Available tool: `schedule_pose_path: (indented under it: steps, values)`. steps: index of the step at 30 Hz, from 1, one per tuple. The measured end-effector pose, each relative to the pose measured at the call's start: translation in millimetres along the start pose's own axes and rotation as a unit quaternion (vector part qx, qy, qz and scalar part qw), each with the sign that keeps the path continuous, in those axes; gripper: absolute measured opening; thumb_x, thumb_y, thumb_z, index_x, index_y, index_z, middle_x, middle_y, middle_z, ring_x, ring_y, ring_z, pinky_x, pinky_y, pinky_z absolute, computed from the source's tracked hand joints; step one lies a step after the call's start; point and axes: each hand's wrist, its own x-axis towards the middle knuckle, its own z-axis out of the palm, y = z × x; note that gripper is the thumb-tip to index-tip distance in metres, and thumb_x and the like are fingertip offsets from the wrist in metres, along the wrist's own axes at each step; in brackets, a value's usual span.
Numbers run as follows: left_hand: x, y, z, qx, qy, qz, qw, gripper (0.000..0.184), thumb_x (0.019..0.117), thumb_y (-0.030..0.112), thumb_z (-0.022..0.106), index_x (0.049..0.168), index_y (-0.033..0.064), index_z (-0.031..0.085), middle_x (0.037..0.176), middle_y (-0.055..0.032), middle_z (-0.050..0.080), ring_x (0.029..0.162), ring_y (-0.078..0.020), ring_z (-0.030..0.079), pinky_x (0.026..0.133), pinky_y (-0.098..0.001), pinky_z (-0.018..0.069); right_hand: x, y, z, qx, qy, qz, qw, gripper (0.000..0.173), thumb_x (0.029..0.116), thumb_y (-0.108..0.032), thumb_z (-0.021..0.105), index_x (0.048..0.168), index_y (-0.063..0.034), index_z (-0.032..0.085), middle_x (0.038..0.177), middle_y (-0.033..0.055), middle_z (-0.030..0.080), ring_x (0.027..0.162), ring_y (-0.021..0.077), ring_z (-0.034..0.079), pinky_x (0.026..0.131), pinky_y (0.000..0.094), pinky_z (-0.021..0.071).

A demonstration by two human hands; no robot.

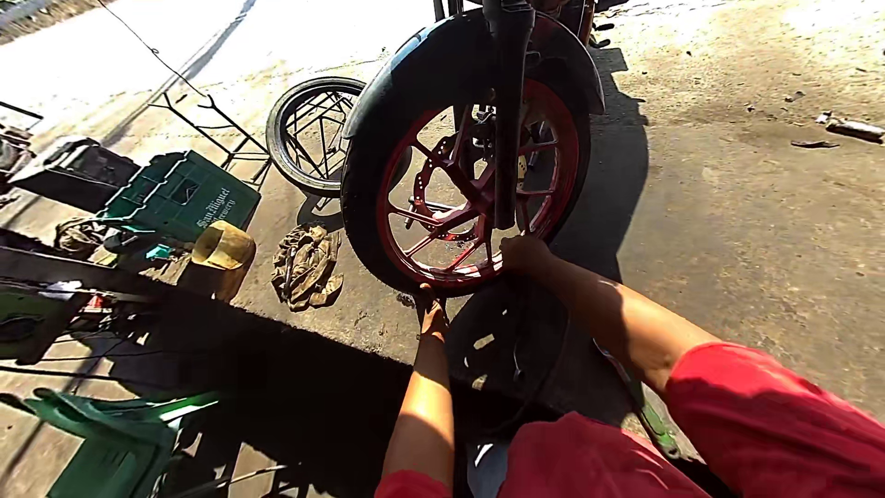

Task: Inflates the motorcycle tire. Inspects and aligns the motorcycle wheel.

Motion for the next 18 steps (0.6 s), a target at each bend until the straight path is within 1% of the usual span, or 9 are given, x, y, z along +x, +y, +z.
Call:
schedule_pose_path:
  steps: [3,5,7,8,9,11,12,15,18]
  values:
    - [6.4,15.5,-26.9,0.036,-0.041,-0.005,0.999,0.066,0.1093,0.029,0.05,0.163,0.0116,0.016,0.16,-0.019,0.036,0.139,-0.03,0.048,0.109,-0.0503,0.0476,-31.5,29.4,12.9,0.133,0.068,0.031,0.988,0.052,0.1123,-0.038,0.026,0.153,-0.0098,0.044,0.135,0.0226,0.063,0.125,0.0414,0.062,0.101,0.0626,0.0493]
    - [7.8,41.8,-42.8,0.07,-0.027,0.017,0.997,0.068,0.1076,0.024,0.054,0.161,0.0056,0.016,0.158,-0.0217,0.038,0.135,-0.0291,0.05,0.106,-0.0461,0.0485,-52.1,57.6,37.8,0.233,0.096,0.01,0.968,0.053,0.1129,-0.038,0.028,0.154,-0.0091,0.043,0.137,0.0224,0.062,0.126,0.0388,0.061,0.106,0.0591,0.0467]
    - [14.8,75.0,-51.5,0.095,-0.026,0.079,0.992,0.063,0.1053,0.016,0.055,0.158,0.0043,0.025,0.153,-0.0204,0.044,0.132,-0.0259,0.054,0.105,-0.0427,0.0499,-72.6,84.1,59.6,0.348,0.11,-0.003,0.931,0.051,0.113,-0.034,0.032,0.153,-0.0046,0.043,0.142,0.0239,0.058,0.127,0.0355,0.06,0.109,0.0547,0.0454]
    - [19.3,92.0,-54.5,0.112,-0.036,0.116,0.986,0.062,0.1038,0.016,0.057,0.157,0.005,0.028,0.15,-0.0186,0.047,0.13,-0.0238,0.055,0.105,-0.0413,0.0492,-82.7,95.3,70.2,0.403,0.114,0.01,0.908,0.05,0.1128,-0.033,0.034,0.153,-0.0051,0.043,0.139,0.0227,0.059,0.118,0.0327,0.064,0.102,0.0519,0.0496]
    - [25.1,109.3,-56.9,0.137,-0.057,0.151,0.977,0.066,0.1018,0.019,0.06,0.158,0.0068,0.028,0.15,-0.0161,0.048,0.13,-0.0211,0.054,0.107,-0.0399,0.0476,-92.8,105.1,80.3,0.459,0.118,0.03,0.88,0.047,0.1123,-0.033,0.037,0.152,-0.0075,0.044,0.128,0.0193,0.063,0.1,0.0274,0.065,0.087,0.0467,0.0535]
    - [40.7,146.1,-56.0,0.193,-0.107,0.203,0.954,0.081,0.096,0.034,0.069,0.16,0.0108,0.025,0.152,-0.0104,0.048,0.134,-0.0157,0.052,0.111,-0.0382,0.0465,-109.8,121.4,96.3,0.595,0.113,0.067,0.793,0.042,0.1115,-0.032,0.043,0.15,-0.0148,0.044,0.089,0.0058,0.056,0.061,0.0135,0.05,0.054,0.0312,0.0453]
    - [46.4,165.0,-50.2,0.21,-0.126,0.219,0.944,0.086,0.0924,0.041,0.072,0.159,0.0116,0.026,0.15,-0.0082,0.05,0.132,-0.0136,0.053,0.11,-0.0372,0.0473,-118.4,127.9,99.8,0.669,0.097,0.08,0.733,0.039,0.1113,-0.03,0.045,0.148,-0.0177,0.044,0.079,0.0014,0.051,0.053,0.0103,0.046,0.047,0.0268,0.0425]
    - [54.2,210.4,-22.9,0.224,-0.141,0.247,0.932,0.084,0.0869,0.031,0.078,0.154,0.0086,0.033,0.14,-0.0082,0.057,0.122,-0.0126,0.06,0.103,-0.0354,0.0532,-137.4,144.2,108.3,0.809,0.072,0.072,0.579,0.026,0.1101,-0.018,0.045,0.136,-0.0157,0.048,0.078,0.0023,0.057,0.051,0.01,0.05,0.044,0.0244,0.0446]
    - [47.9,227.1,-2.0,0.228,-0.145,0.291,0.918,0.068,0.084,0.021,0.078,0.142,0.0047,0.046,0.128,-0.0042,0.063,0.115,-0.0082,0.062,0.1,-0.0318,0.0532,-152.3,151.0,116.6,0.848,0.067,0.034,0.525,0.023,0.1077,-0.008,0.04,0.129,-0.0137,0.047,0.085,0.0044,0.062,0.056,0.0113,0.055,0.048,0.0256,0.0477]
